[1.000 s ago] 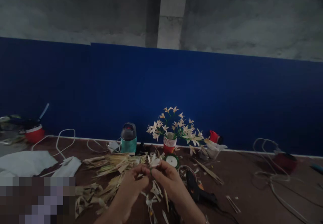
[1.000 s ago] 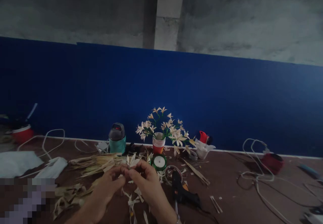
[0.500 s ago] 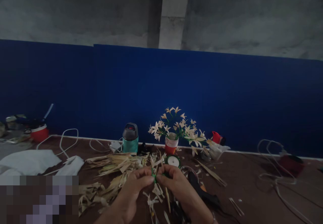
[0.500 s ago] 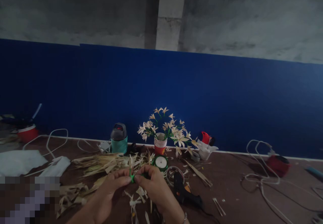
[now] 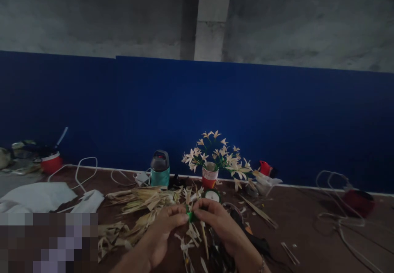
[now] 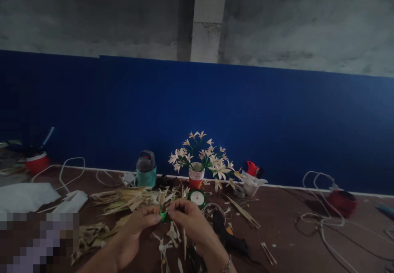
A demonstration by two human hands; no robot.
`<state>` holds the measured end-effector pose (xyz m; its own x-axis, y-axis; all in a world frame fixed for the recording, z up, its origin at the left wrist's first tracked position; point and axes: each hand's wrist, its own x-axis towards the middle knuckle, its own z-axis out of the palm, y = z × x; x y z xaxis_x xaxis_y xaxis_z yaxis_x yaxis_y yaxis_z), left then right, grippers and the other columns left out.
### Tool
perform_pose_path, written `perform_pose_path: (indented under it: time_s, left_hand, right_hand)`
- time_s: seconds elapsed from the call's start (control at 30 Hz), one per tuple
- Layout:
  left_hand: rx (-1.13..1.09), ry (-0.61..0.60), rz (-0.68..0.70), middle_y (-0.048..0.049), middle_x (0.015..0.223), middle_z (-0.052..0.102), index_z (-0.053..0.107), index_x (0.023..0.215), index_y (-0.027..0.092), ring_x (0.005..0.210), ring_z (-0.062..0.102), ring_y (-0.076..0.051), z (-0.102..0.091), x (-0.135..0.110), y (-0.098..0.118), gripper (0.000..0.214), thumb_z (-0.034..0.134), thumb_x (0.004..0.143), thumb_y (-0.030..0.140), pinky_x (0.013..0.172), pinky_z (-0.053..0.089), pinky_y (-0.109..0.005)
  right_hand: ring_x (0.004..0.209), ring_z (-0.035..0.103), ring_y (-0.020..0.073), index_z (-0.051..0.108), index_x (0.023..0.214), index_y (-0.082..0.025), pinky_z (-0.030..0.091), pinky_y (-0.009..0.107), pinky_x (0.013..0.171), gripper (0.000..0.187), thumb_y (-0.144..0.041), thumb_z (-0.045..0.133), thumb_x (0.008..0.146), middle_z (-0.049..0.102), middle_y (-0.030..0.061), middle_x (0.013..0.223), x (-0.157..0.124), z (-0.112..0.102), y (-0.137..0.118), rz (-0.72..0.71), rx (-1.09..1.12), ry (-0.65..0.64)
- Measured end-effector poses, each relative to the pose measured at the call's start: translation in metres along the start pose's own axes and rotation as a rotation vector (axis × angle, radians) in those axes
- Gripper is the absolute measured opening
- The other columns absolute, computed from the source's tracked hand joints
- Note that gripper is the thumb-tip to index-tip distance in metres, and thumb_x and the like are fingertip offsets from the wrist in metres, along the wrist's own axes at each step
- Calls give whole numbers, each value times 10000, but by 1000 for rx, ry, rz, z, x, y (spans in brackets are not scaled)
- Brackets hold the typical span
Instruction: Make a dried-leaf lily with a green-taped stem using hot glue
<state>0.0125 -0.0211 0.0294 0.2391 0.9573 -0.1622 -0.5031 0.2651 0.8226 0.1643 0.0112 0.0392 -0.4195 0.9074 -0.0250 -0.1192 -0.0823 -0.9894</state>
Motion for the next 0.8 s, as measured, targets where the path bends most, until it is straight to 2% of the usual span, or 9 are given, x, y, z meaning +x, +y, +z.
perform_pose_path:
  time_s: [0.1,0.23,0.33,0.47,0.63,0.8]
  left_hand:
    - [11,-6,-22,35,449,487,551,478,134,454,417,-82,-4,2,0,183,724,496,192,496,298,-219]
    - [-27,-37,-74,15,507,548,614,554,119,489,465,-92,-9,5,-7,109,704,499,146,537,337,-226]
    - [-90,-27,-91,14,527,573,634,590,126,507,488,-100,-5,2,-9,121,697,486,132,543,348,-229]
    - [-164,13,-38,10,568,599,645,643,143,545,513,-107,5,-5,-8,121,671,525,128,561,362,-225]
    - [-136,19,41,26,521,559,627,623,138,486,471,-80,9,-4,-10,88,685,557,124,515,334,-206]
    - [-111,94,58,30,516,566,628,600,131,477,460,-69,7,-2,-13,151,751,516,156,508,330,-195]
  right_hand:
    - [699,556,128,662,761,-177,400,225,690,251,-342,749,592,630,-14,704,-3,3,-3,14,145,-39]
    - [712,582,146,653,621,-165,414,246,714,218,-309,793,537,640,-3,666,-4,10,5,25,218,0]
    - [676,568,141,648,569,-166,421,243,669,222,-298,812,500,617,-12,643,-4,14,9,-34,224,52]
    - [639,539,129,670,589,-162,422,239,640,214,-305,806,506,597,-12,636,-1,19,10,-103,191,67]
    - [606,516,130,662,595,-153,418,233,576,252,-351,794,514,589,-1,626,2,23,14,-158,196,162]
    - [674,534,146,673,655,-163,440,241,640,209,-333,766,575,605,15,695,3,24,20,-210,221,235]
